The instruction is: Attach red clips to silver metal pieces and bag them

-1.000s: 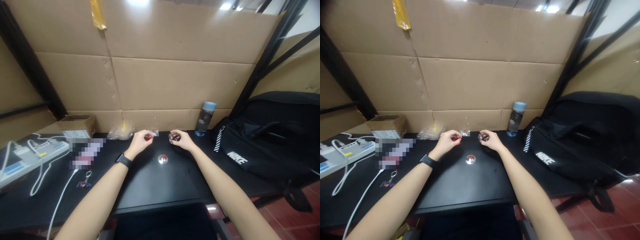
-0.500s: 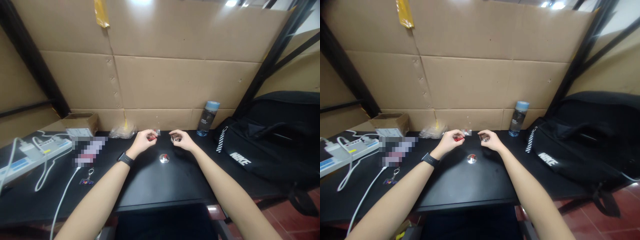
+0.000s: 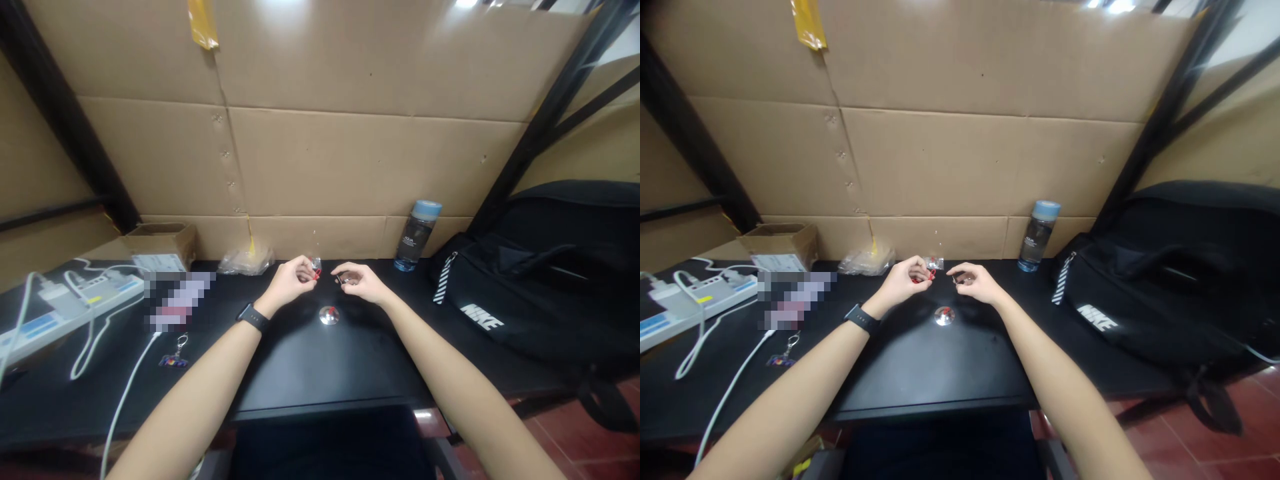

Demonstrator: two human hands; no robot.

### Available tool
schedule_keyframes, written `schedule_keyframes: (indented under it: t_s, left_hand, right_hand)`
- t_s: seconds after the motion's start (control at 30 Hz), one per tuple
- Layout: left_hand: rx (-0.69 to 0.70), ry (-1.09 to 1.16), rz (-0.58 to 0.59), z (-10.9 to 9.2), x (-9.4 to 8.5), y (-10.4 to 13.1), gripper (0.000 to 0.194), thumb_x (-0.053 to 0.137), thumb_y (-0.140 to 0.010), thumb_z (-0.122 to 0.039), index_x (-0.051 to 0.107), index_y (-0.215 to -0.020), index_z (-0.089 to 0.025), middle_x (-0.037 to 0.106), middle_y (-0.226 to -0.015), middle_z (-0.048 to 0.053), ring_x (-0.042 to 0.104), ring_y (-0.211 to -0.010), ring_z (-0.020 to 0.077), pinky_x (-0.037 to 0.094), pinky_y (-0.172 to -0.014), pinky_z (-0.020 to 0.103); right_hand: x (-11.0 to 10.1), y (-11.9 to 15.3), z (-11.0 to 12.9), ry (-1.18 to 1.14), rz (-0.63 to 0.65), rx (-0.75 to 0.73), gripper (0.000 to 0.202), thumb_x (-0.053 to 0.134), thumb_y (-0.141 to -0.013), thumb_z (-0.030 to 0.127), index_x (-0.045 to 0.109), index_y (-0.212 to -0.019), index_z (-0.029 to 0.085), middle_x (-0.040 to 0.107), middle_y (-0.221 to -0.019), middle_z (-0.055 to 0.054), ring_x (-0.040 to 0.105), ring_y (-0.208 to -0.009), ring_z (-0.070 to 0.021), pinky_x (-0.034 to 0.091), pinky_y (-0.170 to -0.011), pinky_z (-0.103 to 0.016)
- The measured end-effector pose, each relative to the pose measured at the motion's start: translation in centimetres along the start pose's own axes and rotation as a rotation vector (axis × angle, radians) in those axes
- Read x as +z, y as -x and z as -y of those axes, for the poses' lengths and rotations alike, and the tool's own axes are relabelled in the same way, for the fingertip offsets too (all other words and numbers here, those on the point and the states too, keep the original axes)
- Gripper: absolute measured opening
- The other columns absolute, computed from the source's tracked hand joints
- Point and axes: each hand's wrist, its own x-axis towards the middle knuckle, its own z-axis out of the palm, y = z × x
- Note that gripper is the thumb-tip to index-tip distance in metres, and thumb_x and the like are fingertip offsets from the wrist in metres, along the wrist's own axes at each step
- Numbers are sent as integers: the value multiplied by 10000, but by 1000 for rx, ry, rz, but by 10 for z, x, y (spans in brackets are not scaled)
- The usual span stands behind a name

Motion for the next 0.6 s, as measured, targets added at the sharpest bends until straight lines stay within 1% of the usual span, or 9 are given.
schedule_keyframes:
  t_s: [0.07,0.13,0.23,0.33,0.43,0.5,0.6]
  left_hand:
    - [-7,-13,24,2,2,0,185,756,-754,-185,622,-881,-171,766,-872,51,746,-786,164,608,-777,270]
    - [-5,-30,47,2,4,0,142,744,-774,-196,686,-899,-160,773,-884,59,751,-799,173,616,-798,284]
    - [0,-69,61,-1,6,0,143,717,-811,-210,756,-943,-168,786,-910,59,758,-829,189,618,-811,295]
    - [-13,-101,55,-6,8,1,148,727,-837,-262,790,-951,-192,795,-923,53,761,-836,203,617,-804,303]
    - [-41,-76,43,-12,11,2,197,761,-841,-358,795,-951,-199,797,-923,54,762,-830,213,616,-817,319]
    - [-48,-26,32,-16,15,3,222,764,-845,-389,784,-953,-196,796,-936,58,762,-844,213,613,-834,324]
    - [-45,37,-9,-22,21,4,209,758,-852,-378,732,-923,-183,788,-906,59,756,-821,201,607,-807,313]
  right_hand:
    - [-1,0,2,-6,16,-19,386,685,-696,189,743,-1077,212,733,-1099,-70,705,-950,-219,570,-820,-327]
    - [-1,0,4,-33,28,-41,344,701,-713,203,744,-1054,221,716,-1173,-70,705,-970,-225,569,-879,-360]
    - [0,1,5,-102,19,-70,274,741,-728,225,747,-1002,227,688,-1237,-64,703,-957,-216,560,-941,-398]
    - [4,1,6,-212,-5,-53,239,773,-732,234,747,-969,224,667,-1259,-64,698,-937,-206,585,-878,-375]
    - [8,2,6,-327,-18,-25,257,794,-731,230,737,-981,222,659,-1266,-66,697,-940,-199,597,-792,-327]
    - [11,2,6,-379,-19,-12,269,804,-736,234,731,-995,221,661,-1267,-68,699,-932,-191,601,-786,-318]
    - [14,2,5,-416,-20,1,276,816,-751,255,725,-1008,219,665,-1272,-70,703,-918,-181,608,-811,-327]
